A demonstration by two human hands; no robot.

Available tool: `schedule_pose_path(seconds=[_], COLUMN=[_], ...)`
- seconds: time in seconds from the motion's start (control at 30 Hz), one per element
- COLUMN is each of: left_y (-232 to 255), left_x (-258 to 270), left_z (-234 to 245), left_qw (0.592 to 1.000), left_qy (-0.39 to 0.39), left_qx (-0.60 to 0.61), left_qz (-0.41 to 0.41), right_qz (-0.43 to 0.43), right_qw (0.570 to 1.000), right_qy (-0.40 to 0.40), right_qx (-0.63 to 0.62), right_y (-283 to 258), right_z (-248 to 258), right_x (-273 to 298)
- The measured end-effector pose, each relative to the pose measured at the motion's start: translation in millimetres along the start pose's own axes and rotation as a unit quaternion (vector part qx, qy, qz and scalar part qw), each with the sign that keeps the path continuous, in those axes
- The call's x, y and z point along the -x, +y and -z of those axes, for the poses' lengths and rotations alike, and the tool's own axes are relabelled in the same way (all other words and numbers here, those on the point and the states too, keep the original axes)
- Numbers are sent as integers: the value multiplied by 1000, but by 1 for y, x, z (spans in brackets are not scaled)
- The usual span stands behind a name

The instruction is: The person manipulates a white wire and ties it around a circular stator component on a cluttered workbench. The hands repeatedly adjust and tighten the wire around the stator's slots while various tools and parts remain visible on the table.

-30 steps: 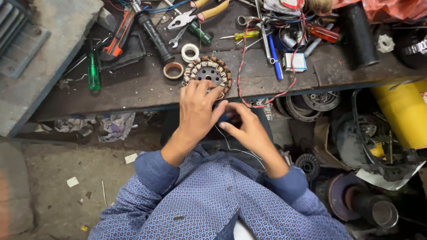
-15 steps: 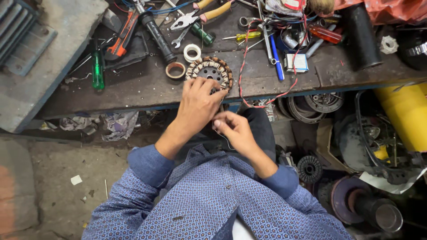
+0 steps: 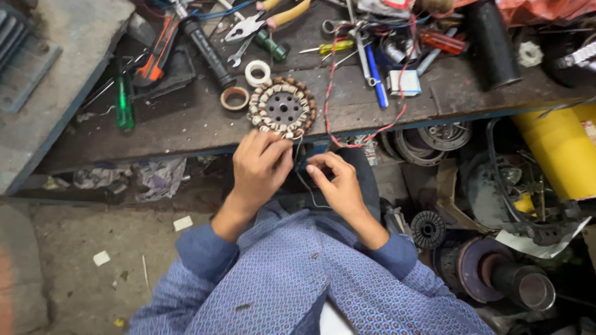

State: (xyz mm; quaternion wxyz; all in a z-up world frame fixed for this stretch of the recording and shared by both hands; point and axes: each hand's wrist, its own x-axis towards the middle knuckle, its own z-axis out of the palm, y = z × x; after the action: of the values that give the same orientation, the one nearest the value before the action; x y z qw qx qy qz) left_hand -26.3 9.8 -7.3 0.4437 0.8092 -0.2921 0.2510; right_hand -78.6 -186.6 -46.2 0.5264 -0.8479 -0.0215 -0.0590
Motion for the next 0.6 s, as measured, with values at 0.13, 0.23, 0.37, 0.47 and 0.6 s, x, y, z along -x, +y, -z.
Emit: schedule_pose_path(seconds=[0.13,0.23,0.37,0.47,0.6], left_y=[10,13,10,7,10], left_x=[24,44,59,64,54], left_z=[-14,-22,-25,-21,-16], left_qw=[996,990,982,983,982], left_qy=[24,3,-20,-25,-14], left_qx=[57,85,104,101,113], left_qz=[71,114,154,153,151], right_qz=[100,130,179,190,112], right_qw=[991,984,964,953,985], right_qy=[67,92,121,122,71], right_qx=[51,83,157,200,106], right_y=[-21,-34,-40,-37,-24], right_z=[1,-9,-15,-17,-19], right_x=[-21,-38,-43,-43,-46])
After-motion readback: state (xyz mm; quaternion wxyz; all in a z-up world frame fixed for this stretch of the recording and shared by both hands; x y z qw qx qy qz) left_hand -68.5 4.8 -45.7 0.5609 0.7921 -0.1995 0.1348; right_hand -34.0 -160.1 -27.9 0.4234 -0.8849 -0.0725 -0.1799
